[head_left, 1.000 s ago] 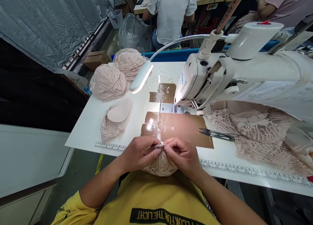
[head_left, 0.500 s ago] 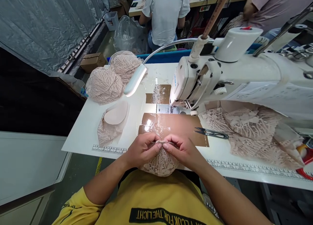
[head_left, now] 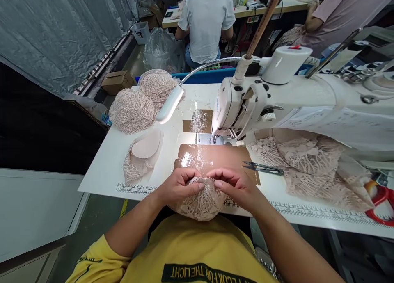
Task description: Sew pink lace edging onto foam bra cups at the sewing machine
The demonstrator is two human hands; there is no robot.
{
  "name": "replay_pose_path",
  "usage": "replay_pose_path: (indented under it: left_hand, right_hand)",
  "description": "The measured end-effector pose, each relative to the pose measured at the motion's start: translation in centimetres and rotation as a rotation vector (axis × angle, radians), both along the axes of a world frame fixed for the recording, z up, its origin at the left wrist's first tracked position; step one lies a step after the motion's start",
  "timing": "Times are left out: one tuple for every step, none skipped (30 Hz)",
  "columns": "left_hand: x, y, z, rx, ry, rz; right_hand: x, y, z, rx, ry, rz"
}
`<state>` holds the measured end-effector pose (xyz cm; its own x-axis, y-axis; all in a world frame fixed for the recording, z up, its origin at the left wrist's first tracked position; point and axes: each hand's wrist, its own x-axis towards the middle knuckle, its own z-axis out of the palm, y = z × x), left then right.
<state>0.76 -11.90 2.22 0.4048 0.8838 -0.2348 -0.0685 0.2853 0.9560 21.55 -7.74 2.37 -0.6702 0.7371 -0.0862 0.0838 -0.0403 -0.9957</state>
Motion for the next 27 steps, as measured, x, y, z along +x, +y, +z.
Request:
replay_pose_path:
  left_hand:
    - [0.1, 0.0, 0.0, 0.016, 0.010, 0.005]
    - [0.2, 0.1, 0.1, 0.035, 0.025, 0.006]
    - [0.3, 0.1, 0.2, 0.052, 0.044, 0.004]
    - [0.3, 0.2, 0.2, 0.063, 0.064, 0.001]
    - [0.4, 0.2, 0.3, 0.064, 0.079, -0.002]
    - [0.4, 0.2, 0.4, 0.057, 0.085, -0.005]
    - [0.4, 0.2, 0.5, 0.046, 0.084, -0.004]
    - [0.4, 0.3, 0.6, 0.038, 0.080, -0.001]
    - [0.5, 0.3, 0.6, 0.036, 0.076, 0.007]
    - [0.7, 0.3, 0.6, 0.039, 0.069, 0.018]
    - [0.9, 0.3, 0.5, 0.037, 0.055, 0.033]
    - [1.1, 0.4, 0.3, 0.021, 0.027, 0.051]
    - [1.4, 0.4, 0.1, -0.016, -0.019, 0.074]
    - [1.5, 0.5, -0.1, -0.073, -0.075, 0.104]
    - [1.6, 0.6, -0.3, -0.136, -0.126, 0.148]
    - [1.4, 0.7, -0.3, -0.190, -0.159, 0.209]
    - [0.9, 0.9, -0.2, -0.219, -0.166, 0.288]
    - [0.2, 1.1, 0.1, -0.222, -0.150, 0.376]
    - [-0.7, 1.3, 0.6, -0.194, -0.113, 0.472]
    - [-1.7, 1.6, 1.2, -0.132, -0.056, 0.568]
    - [-2.7, 2.0, 1.9, -0.049, 0.020, 0.650]
    - [-3.5, 2.5, 2.5, 0.072, 0.135, 0.724]
    - [-4.0, 3.0, 3.0, 0.214, 0.290, 0.762]
    - [-4.2, 3.7, 3.3, 0.362, 0.462, 0.755]
    - [-3.8, 4.5, 3.4, 0.507, 0.644, 0.704]
    - [-3.1, 5.3, 3.1, 0.634, 0.821, 0.608]
    - [-2.0, 6.1, 2.6, 0.729, 0.970, 0.469]
  right_hand:
    - [0.0, 0.1, 0.0, -0.005, 0.018, -0.003]
    - [-0.1, 0.2, 0.1, -0.003, 0.019, -0.007]
    - [-0.2, 0.2, 0.1, 0.007, 0.003, -0.011]
    - [-0.3, 0.2, 0.2, 0.022, -0.022, -0.017]
    - [-0.4, 0.2, 0.3, 0.035, -0.048, -0.027]
    - [-0.5, 0.2, 0.3, 0.044, -0.066, -0.039]
    - [-0.5, 0.2, 0.3, 0.047, -0.076, -0.050]
    - [-0.5, 0.2, 0.3, 0.045, -0.078, -0.057]
    - [-0.5, 0.2, 0.3, 0.038, -0.073, -0.058]
    - [-0.5, 0.2, 0.3, 0.030, -0.067, -0.056]
    - [-0.5, 0.3, 0.3, 0.017, -0.062, -0.053]
    - [-0.6, 0.3, 0.2, -0.001, -0.056, -0.047]
    - [-0.6, 0.5, 0.2, -0.021, -0.053, -0.043]
    - [-0.7, 0.6, 0.1, -0.036, -0.048, -0.043]
    - [-0.6, 0.9, 0.0, -0.043, -0.043, -0.049]
    - [-0.5, 1.1, 0.0, -0.043, -0.037, -0.065]
    - [-0.2, 1.4, -0.1, -0.037, -0.039, -0.088]
    - [0.2, 1.7, -0.1, -0.023, -0.052, -0.122]
    - [0.8, 2.0, -0.1, -0.002, -0.078, -0.164]
    - [1.4, 2.2, -0.2, 0.026, -0.119, -0.209]
    - [2.0, 2.4, -0.1, 0.063, -0.169, -0.251]
    - [2.6, 2.6, -0.1, 0.111, -0.221, -0.286]
    - [3.1, 2.7, 0.1, 0.165, -0.270, -0.307]
    - [3.4, 2.8, 0.3, 0.220, -0.315, -0.312]
    - [3.5, 3.0, 0.5, 0.273, -0.359, -0.304]
    - [3.3, 3.2, 0.8, 0.323, -0.398, -0.287]
    - [3.0, 3.4, 1.1, 0.370, -0.431, -0.266]
